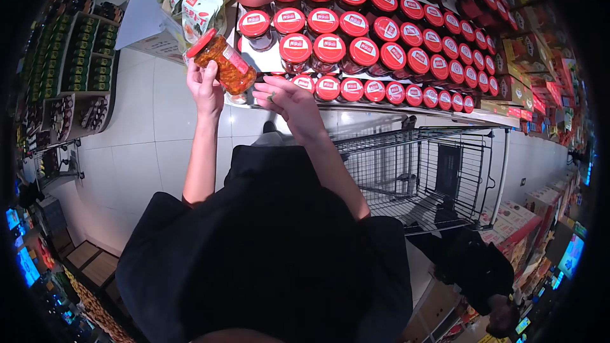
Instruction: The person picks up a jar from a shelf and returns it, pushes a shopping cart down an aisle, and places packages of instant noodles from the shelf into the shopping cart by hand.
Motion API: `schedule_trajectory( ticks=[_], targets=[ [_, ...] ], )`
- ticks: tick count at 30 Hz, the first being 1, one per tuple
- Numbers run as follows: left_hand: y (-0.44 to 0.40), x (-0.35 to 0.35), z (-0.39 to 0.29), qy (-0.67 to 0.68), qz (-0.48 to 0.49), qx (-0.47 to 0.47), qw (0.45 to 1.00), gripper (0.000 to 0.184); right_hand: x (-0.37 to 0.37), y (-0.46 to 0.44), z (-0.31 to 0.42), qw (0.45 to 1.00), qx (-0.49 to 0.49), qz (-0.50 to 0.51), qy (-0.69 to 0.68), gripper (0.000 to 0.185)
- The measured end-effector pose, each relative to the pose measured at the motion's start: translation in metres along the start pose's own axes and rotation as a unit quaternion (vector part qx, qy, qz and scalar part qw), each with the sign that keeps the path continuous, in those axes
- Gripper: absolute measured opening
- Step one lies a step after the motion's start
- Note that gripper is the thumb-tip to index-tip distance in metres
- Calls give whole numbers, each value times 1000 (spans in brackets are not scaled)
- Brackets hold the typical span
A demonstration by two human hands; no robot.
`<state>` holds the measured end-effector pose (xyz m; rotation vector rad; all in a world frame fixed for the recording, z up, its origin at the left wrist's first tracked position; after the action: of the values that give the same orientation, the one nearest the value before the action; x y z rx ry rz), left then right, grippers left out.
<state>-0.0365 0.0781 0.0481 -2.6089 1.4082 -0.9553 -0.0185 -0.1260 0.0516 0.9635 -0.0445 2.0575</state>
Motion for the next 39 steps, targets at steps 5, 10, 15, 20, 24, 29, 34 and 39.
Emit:
schedule_trajectory(
  ticks=[5,10,15,20,24,29,34,39],
  targets=[
    [1,-2,10,-45,-6,-8,999,55,-7,-6,-7,998,-26,-21,45,33],
    [5,3,21,-157,7,2,988,61,-24,-32,-31,996,-30,-27,84,27],
    [6,7,42,-240,26,34,970,72,-29,-53,-47,986,-10,-103,131,24],
    [6,10,57,-323,1,61,945,72,-34,-75,-61,985,-43,-103,133,20],
    [12,5,64,-403,-7,41,914,72,-41,-89,-71,981,-85,-113,134,19],
    [18,10,73,-370,-9,30,929,72,-46,-95,-78,982,-107,-83,135,13],
    [18,15,78,-366,-26,36,929,71,-57,-104,-87,985,-92,-87,115,12],
    [18,21,66,-407,25,47,912,75,-52,-95,-83,991,-53,-80,93,17]
  ],
)
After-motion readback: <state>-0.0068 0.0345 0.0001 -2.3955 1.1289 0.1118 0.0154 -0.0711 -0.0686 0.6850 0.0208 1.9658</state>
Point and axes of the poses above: each hand's wrist, its own y-axis away from the middle knuckle, its own x-axis out of the palm, z = x × y, the point moved 3 cm from there along -y, towards the middle knuckle, and after that the axes turned 4 degrees about x, right-handed, at the moved point
